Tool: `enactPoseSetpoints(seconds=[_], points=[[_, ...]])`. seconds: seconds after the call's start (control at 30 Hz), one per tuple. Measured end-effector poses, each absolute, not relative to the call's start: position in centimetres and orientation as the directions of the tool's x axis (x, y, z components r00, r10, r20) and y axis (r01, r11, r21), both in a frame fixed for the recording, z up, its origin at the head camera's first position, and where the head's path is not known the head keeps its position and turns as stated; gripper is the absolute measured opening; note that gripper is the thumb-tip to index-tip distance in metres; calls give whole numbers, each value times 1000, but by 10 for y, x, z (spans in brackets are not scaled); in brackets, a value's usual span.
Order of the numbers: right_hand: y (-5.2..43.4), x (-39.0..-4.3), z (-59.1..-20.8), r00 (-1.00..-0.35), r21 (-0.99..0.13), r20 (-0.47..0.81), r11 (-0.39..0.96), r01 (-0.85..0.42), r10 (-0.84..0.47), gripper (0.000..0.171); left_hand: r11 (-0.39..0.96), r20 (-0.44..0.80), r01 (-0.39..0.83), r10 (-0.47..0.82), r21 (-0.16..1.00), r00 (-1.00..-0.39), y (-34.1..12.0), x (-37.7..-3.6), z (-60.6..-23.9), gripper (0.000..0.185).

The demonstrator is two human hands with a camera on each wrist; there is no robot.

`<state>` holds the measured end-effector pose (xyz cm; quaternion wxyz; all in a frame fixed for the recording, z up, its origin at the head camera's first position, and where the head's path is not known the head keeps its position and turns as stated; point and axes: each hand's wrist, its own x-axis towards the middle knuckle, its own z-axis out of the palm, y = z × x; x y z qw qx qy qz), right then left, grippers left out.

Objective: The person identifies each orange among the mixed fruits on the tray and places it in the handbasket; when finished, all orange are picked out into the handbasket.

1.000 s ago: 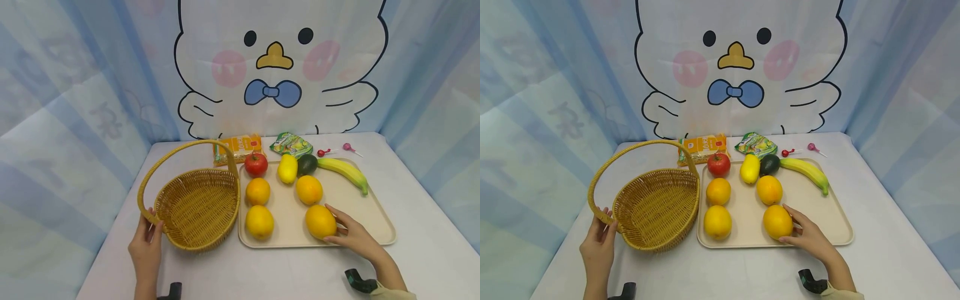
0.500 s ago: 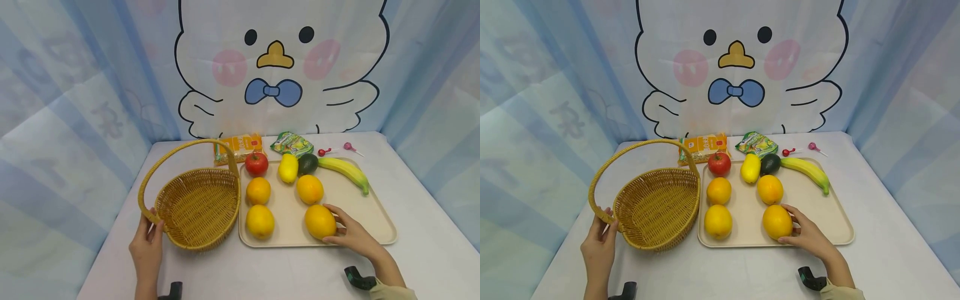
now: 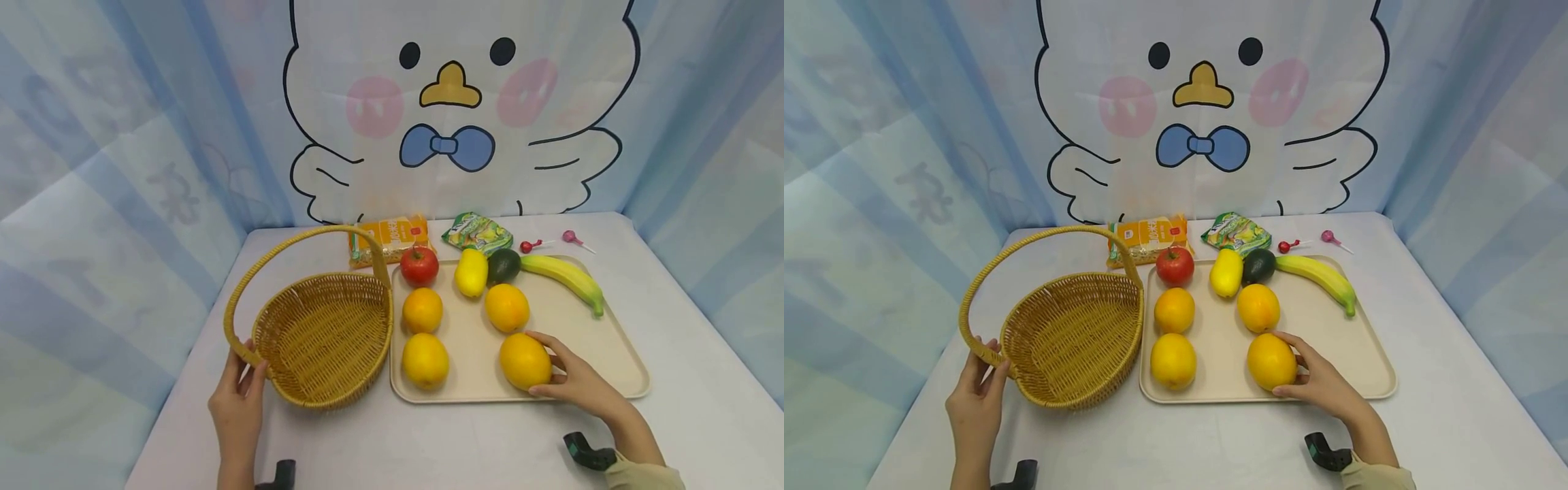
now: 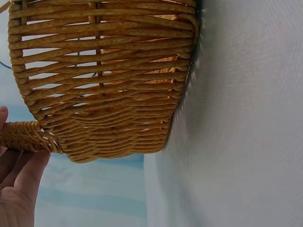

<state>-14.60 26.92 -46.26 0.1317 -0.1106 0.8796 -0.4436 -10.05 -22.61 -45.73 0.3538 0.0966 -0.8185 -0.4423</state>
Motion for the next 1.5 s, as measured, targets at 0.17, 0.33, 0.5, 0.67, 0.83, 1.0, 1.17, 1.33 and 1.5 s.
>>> enactPoseSetpoints(seconds=[0.17,0.33,0.5,0.67,0.83,1.0,1.17,1.33,1.5], points=[[269,-147,-463,-935,-820,-129,566,-88,-331,90,588,493,155,-472,794,-731,-227,-101,-458,61],[269,-147,-464,-930,-824,-114,556,-107,-349,90,575,473,143,-479,806,-739,-227,-101,-457,61],[270,-148,-464,-931,-826,-98,550,-121,-351,91,575,468,136,-482,807,-741,-227,-101,-456,61],[269,-148,-463,-933,-825,-98,553,-118,-347,92,585,481,145,-473,798,-738,-227,-101,-456,60],[269,-148,-463,-933,-823,-102,556,-116,-346,91,584,487,155,-469,797,-737,-228,-101,-456,60],[269,-148,-463,-933,-823,-110,557,-107,-341,91,583,486,153,-472,798,-736,-228,-100,-458,60],[269,-148,-459,-935,-817,-107,566,-111,-338,92,581,474,139,-476,802,-741,-228,-100,-458,61],[268,-148,-450,-936,-818,-65,555,-149,-347,93,585,470,131,-475,800,-744,-229,-101,-458,60],[266,-149,-441,-931,-820,-26,540,-190,-365,91,585,468,130,-476,801,-744,-228,-101,-458,60]])
